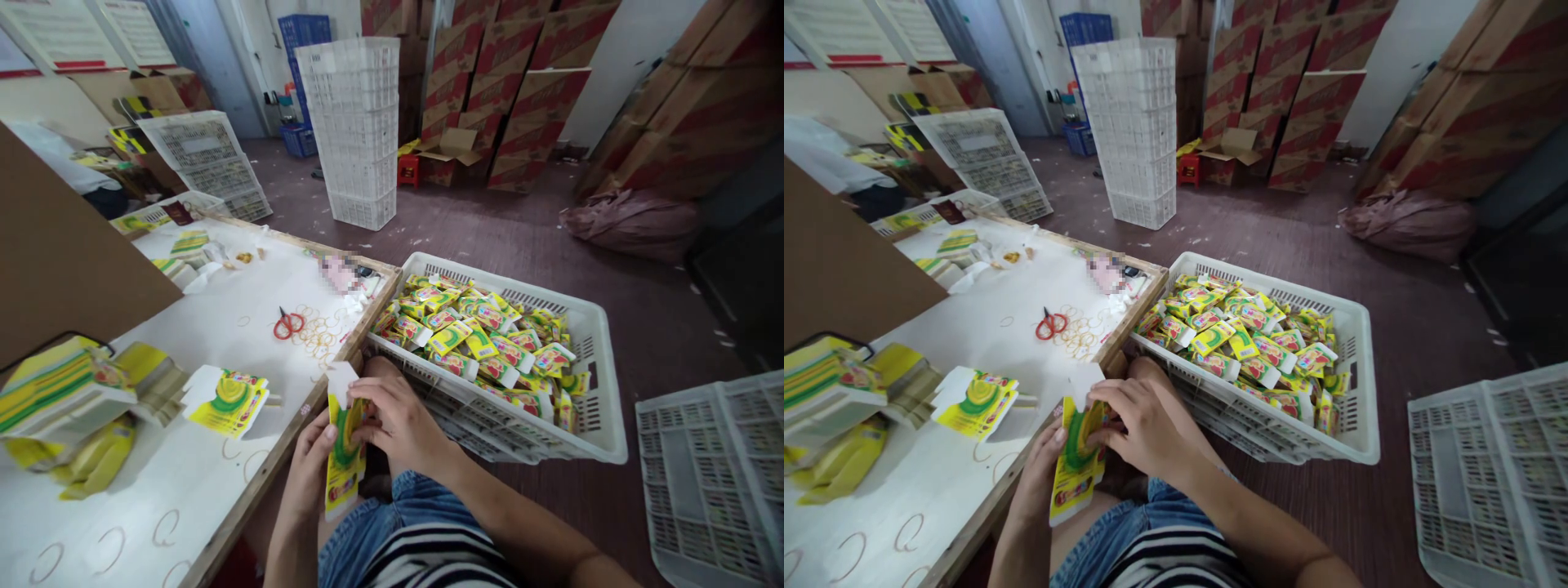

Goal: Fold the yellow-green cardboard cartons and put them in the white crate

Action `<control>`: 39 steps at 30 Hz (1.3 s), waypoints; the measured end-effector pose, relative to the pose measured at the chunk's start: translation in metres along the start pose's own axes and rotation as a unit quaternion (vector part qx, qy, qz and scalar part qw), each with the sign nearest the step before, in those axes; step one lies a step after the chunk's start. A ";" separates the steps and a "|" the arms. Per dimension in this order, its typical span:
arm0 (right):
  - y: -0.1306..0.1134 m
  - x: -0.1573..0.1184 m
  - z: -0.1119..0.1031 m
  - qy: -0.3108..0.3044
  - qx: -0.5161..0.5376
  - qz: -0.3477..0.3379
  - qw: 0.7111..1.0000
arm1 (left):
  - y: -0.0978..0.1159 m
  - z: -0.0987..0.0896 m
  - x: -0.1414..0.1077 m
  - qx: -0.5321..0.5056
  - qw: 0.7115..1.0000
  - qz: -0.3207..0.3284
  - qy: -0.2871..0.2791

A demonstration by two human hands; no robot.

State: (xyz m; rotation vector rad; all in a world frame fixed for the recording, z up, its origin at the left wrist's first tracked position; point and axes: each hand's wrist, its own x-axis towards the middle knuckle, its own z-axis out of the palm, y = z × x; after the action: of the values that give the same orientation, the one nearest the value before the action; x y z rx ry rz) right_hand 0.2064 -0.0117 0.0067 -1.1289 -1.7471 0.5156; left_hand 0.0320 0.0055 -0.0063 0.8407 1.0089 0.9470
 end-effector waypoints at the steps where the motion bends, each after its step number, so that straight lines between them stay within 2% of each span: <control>1: 0.001 0.000 0.000 -0.005 -0.003 0.002 1.000 | 0.001 0.001 -0.001 0.005 1.000 -0.003 -0.004; 8: 0.004 -0.001 0.002 0.002 -0.010 0.031 0.999 | 0.006 0.003 -0.002 0.027 0.997 0.005 -0.077; 13: 0.005 -0.003 0.004 -0.038 -0.004 0.039 0.998 | 0.017 0.007 -0.003 0.042 0.992 -0.004 -0.119; 16: 0.007 -0.005 0.004 -0.051 -0.006 0.036 0.998 | 0.014 0.004 -0.002 0.028 0.992 -0.008 -0.121; 20: 0.010 -0.006 0.003 -0.031 -0.034 0.009 0.999 | 0.006 -0.001 -0.001 0.016 0.994 -0.028 -0.108; 26: 0.012 -0.009 0.001 -0.030 -0.048 -0.010 0.998 | 0.010 0.004 -0.002 0.031 0.994 -0.027 -0.098; 28: 0.012 -0.010 0.002 0.009 -0.018 0.009 1.000 | 0.011 0.006 -0.002 0.022 0.996 -0.019 -0.087; 30: 0.012 -0.011 0.005 0.069 0.022 0.047 0.996 | 0.009 0.008 -0.001 0.015 0.998 0.003 -0.060; 31: 0.011 -0.011 0.006 0.079 0.045 0.070 0.993 | 0.008 0.010 0.000 0.016 0.999 0.017 -0.041; 36: 0.007 -0.010 0.011 -0.016 0.137 0.169 0.976 | 0.001 0.021 0.002 0.062 0.992 0.094 0.060; 39: 0.009 -0.010 0.013 0.000 0.134 0.196 0.971 | -0.004 0.024 0.003 0.111 0.981 0.133 0.090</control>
State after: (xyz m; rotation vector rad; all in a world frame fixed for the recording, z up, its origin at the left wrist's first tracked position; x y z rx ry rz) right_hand 0.2003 -0.0144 -0.0105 -1.2794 -1.4012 0.9610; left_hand 0.0561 0.0031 -0.0037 1.1114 1.1944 1.1676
